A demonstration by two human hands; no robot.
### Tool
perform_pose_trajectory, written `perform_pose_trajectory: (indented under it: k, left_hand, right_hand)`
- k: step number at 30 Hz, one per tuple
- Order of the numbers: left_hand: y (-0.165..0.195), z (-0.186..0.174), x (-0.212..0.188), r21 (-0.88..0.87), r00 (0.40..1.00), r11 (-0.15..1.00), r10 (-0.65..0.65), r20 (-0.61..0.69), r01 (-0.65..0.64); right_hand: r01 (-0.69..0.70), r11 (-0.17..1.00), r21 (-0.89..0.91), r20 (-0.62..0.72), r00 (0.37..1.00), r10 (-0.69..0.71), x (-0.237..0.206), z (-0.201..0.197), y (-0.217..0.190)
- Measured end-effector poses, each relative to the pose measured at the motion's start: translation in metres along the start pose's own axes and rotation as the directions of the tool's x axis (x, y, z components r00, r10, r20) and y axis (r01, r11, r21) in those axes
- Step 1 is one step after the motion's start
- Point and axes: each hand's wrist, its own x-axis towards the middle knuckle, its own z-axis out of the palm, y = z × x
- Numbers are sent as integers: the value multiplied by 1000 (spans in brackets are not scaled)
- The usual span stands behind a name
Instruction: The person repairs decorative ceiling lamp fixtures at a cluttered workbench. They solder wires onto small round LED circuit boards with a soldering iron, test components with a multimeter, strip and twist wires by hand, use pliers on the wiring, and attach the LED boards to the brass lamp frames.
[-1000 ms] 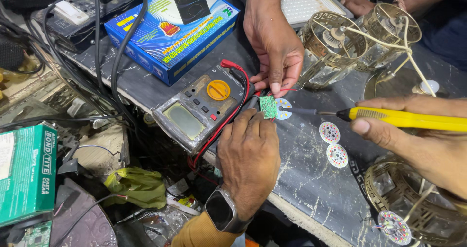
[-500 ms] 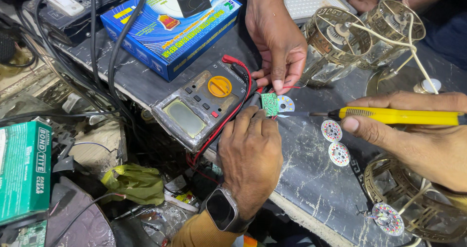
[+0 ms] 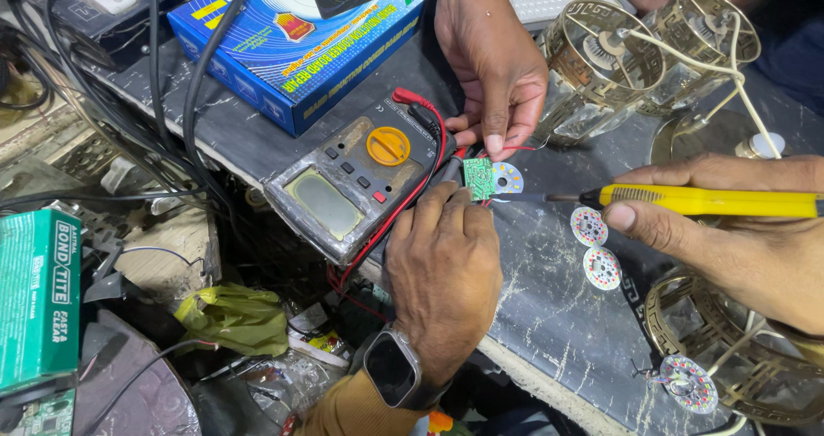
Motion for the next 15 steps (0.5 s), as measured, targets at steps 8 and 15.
perform_pose_trajectory:
  k: [8,15]
  left_hand:
    - [1,0,0,1,1000,1000,3,4,-3]
    - [1,1,0,13,1000,1000,6,-12,-6]
  right_hand:
    - [-37,998,-44,2,999,37,-1,-2,-8]
    - [-8,998,-67,30,1000,10,-1,-5,-5]
